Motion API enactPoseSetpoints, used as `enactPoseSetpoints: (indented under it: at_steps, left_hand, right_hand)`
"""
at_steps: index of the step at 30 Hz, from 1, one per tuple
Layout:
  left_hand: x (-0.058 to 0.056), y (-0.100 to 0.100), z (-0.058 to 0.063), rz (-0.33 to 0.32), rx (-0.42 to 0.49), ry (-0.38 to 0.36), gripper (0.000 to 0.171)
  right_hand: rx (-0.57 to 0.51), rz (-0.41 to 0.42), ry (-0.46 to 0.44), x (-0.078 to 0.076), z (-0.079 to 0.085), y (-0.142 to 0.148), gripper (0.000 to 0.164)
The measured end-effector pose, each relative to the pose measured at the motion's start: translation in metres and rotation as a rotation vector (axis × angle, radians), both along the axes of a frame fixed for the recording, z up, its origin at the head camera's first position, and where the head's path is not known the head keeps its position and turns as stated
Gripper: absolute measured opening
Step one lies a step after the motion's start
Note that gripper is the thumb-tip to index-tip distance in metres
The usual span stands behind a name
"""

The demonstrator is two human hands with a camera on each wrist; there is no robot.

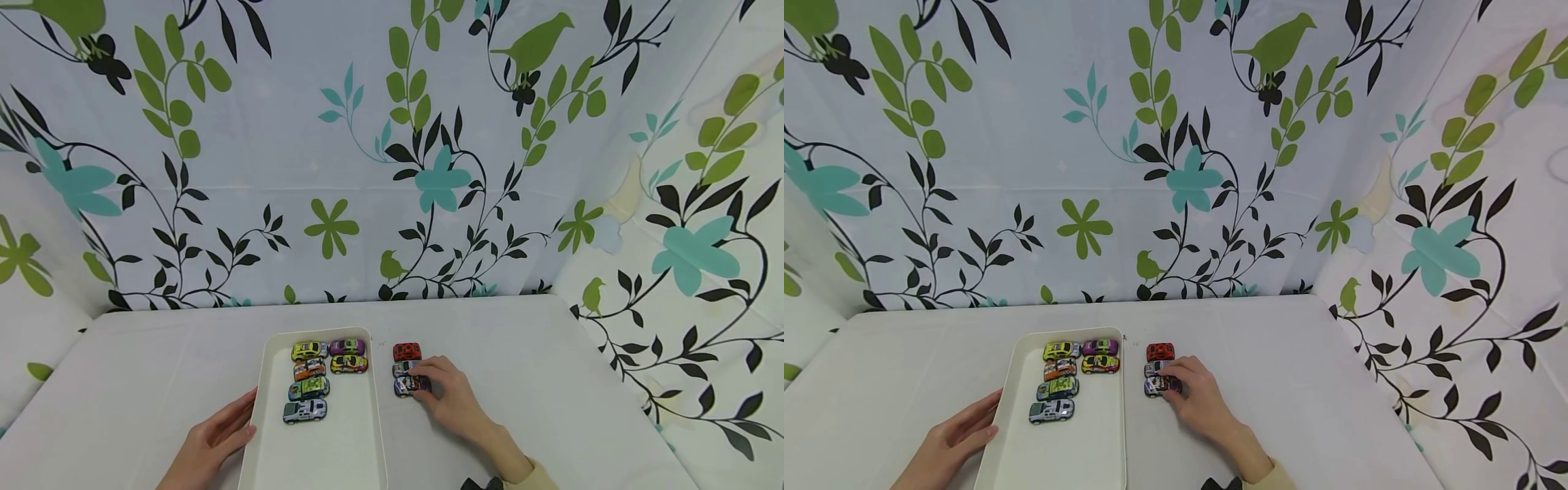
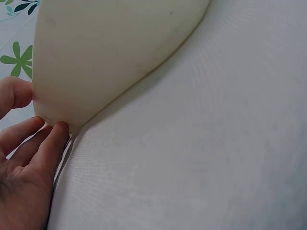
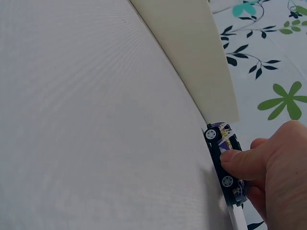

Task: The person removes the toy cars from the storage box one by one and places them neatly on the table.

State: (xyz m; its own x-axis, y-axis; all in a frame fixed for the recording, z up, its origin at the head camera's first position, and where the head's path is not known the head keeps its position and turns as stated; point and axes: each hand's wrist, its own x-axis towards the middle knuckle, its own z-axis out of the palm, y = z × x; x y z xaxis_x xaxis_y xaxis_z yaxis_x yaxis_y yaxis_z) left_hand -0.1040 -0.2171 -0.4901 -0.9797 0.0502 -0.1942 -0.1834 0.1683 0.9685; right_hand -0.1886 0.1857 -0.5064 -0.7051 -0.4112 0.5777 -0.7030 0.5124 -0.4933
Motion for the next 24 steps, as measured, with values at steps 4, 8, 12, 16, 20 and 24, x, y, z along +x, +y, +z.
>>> enactPoseSetpoints:
  at_steps: [4,8,12,16,20,24]
  left_hand:
    - [0.000,0.000,0.001,0.000,0.000,-0.012,0.069]
    - [0.000,0.000,0.001,0.002,0.003,-0.033,0.070]
    - [0.000,0.001,0.002,0.012,-0.001,-0.049,0.070]
    - [0.000,0.002,0.002,0.023,-0.018,-0.064,0.071]
    - [0.000,0.002,0.003,0.026,-0.026,-0.075,0.071]
    - [0.000,0.002,0.004,0.023,-0.024,-0.079,0.071]
  right_hand:
    - [-0.009,0.011,0.010,0.000,0.001,0.000,0.041]
    - [-0.019,0.022,0.025,0.001,0.001,-0.001,0.041]
    - [-0.039,0.045,0.053,0.001,0.004,-0.002,0.037]
    - [-0.050,0.051,0.069,0.002,0.012,-0.006,0.032]
    - [-0.044,0.044,0.033,0.006,0.027,-0.014,0.032]
    - [-0.014,0.038,-0.038,0.010,0.045,-0.025,0.033]
